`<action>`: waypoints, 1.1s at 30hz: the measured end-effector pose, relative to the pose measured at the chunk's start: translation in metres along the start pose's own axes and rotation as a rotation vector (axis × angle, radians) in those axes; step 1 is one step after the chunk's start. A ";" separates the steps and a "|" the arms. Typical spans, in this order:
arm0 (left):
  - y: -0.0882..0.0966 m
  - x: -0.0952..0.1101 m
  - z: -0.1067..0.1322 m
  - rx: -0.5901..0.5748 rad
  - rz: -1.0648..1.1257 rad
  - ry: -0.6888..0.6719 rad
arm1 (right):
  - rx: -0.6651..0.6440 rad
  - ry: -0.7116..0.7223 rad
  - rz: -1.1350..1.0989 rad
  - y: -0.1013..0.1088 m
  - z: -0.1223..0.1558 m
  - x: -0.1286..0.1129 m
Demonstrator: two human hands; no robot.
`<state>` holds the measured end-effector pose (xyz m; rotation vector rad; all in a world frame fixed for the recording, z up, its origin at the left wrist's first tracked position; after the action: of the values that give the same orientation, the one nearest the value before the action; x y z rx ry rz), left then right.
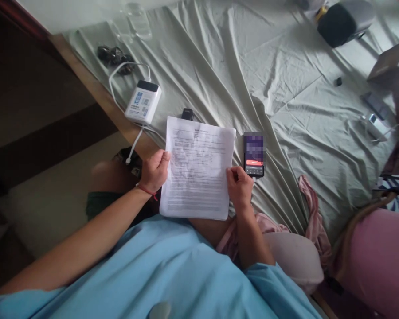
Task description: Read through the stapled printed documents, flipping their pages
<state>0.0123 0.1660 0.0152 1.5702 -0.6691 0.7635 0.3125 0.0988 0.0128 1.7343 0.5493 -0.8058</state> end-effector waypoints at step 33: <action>-0.001 -0.004 0.003 -0.005 0.066 0.050 | -0.008 0.024 0.013 -0.002 -0.002 0.001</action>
<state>0.0111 0.1636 0.0107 1.5262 -0.6883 0.8465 0.3124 0.1009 0.0107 1.7405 0.5555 -0.7736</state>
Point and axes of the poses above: each hand's wrist, its own z-axis away from the middle knuckle, its own y-axis out of the back of the hand, x = y × z, the point moved 10 cm from there along -z, towards the middle knuckle, and after that the axes turned 12 degrees about y, right-handed, at the moved point
